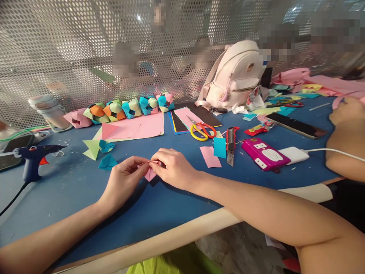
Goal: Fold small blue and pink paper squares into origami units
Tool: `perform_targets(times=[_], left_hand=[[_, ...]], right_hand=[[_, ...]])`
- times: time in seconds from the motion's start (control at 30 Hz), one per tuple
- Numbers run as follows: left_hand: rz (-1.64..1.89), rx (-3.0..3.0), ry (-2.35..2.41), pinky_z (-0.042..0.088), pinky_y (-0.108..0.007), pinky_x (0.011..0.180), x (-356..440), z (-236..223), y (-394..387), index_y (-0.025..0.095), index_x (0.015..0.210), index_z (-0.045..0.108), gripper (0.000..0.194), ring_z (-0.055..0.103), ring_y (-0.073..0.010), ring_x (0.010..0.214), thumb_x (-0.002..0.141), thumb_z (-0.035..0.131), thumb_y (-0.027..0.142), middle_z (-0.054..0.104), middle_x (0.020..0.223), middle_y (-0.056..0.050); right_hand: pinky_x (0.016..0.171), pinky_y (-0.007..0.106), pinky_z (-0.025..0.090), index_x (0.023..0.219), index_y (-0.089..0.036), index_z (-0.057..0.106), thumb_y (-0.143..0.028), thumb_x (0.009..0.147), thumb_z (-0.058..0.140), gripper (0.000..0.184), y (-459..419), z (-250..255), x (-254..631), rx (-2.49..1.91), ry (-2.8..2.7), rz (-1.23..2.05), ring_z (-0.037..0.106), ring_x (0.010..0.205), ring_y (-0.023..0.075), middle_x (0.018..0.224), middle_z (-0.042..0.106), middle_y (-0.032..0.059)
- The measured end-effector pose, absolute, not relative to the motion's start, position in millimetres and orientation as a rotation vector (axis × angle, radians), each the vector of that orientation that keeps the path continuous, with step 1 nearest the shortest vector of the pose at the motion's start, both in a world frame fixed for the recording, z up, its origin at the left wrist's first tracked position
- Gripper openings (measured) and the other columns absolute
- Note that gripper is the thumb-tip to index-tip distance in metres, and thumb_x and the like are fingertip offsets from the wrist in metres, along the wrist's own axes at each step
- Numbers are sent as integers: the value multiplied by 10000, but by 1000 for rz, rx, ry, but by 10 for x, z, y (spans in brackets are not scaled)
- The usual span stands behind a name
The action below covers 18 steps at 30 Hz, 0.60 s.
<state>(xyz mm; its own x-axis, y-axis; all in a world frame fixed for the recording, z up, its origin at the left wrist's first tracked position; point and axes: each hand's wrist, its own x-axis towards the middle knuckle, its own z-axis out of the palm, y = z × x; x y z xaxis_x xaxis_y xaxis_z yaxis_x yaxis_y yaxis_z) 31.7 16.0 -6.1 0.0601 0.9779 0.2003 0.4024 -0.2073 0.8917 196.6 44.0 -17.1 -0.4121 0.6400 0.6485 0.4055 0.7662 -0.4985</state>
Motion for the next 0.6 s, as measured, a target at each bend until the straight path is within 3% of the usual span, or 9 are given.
perform_targets(times=[0.23, 0.4, 0.6], left_hand=[[1103, 1586, 1341, 435, -212, 591, 322, -65, 163, 161, 743, 636, 170, 573, -120, 634, 759, 639, 330, 651, 680, 7], [1167, 1416, 1296, 426, -204, 597, 320, -122, 215, 158, 720, 596, 179, 558, -106, 640, 729, 672, 321, 632, 678, 15], [1264, 1238, 1168, 422, -199, 632, 334, -147, 254, 173, 820, 588, 207, 557, -102, 707, 702, 704, 298, 653, 786, 11]], right_hand=[[596, 232, 405, 669, -161, 553, -141, 840, 548, 172, 461, -201, 1957, -812, -2028, 359, 499, 603, 103, 632, 541, -6], [612, 226, 437, 776, -153, 589, -196, 813, 597, 57, 452, -162, 1958, -852, -1997, 514, 523, 634, 101, 737, 588, 12], [590, 223, 430, 715, -153, 587, -192, 838, 565, 131, 449, -153, 1933, -934, -1956, 519, 531, 607, 99, 687, 606, 11]])
